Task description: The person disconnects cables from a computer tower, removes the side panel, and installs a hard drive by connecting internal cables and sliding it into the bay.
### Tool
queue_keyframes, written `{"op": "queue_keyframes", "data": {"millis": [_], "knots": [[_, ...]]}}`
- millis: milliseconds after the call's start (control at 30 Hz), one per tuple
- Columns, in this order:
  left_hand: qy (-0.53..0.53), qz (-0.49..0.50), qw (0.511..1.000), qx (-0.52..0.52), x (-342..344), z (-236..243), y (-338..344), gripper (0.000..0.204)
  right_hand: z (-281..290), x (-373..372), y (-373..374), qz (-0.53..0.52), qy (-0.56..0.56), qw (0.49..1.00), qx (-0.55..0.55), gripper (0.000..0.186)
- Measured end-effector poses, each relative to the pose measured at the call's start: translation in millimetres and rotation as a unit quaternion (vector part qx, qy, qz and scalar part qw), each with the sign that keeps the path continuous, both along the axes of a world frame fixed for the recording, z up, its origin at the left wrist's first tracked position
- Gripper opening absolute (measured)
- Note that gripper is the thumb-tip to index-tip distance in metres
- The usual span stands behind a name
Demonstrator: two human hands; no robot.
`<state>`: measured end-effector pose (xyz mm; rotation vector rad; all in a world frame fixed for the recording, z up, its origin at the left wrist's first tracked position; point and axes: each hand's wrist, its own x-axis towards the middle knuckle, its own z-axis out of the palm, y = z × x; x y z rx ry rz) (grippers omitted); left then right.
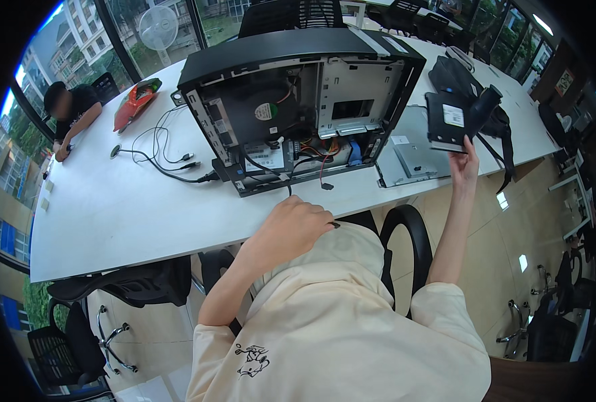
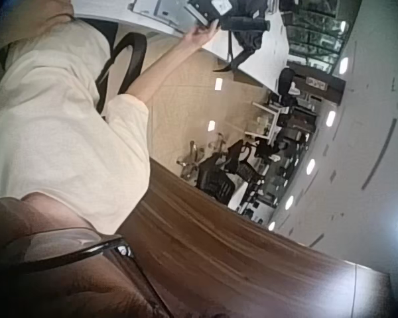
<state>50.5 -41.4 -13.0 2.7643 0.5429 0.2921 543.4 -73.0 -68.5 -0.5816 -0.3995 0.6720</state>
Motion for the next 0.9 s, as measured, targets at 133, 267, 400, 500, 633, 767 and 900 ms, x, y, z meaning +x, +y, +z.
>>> {"op": "queue_keyframes", "data": {"millis": [133, 267, 400, 500, 633, 767, 900], "knots": [[-0.114, -0.023, 0.991, -0.064, 3, 14, -2, 0.021, -32, -19, -17, 0.241, 0.102, 0.940, 0.221, 0.040], [-0.139, -0.050, 0.982, -0.119, 1, 21, 4, 0.022, -22, -91, -28, 0.208, 0.038, 0.962, 0.173, 0.040], [-0.155, 0.084, 0.923, -0.342, -1, 27, 5, 0.020, -17, -136, -20, 0.211, -0.008, 0.971, 0.110, 0.041], [-0.228, 0.034, 0.925, -0.303, -2, 25, 5, 0.019, -3, -180, -21, 0.187, -0.102, 0.975, 0.061, 0.047], [-0.294, -0.010, 0.929, -0.224, -4, 26, 1, 0.022, 6, -216, -18, 0.194, -0.185, 0.963, 0.006, 0.049], [-0.261, 0.012, 0.952, -0.161, -11, 22, 8, 0.027, 16, -235, -18, 0.212, -0.157, 0.965, -0.008, 0.050], [-0.260, 0.003, 0.951, -0.166, -12, 21, 9, 0.030, 16, -236, -19, 0.201, -0.178, 0.963, -0.030, 0.051]]}}
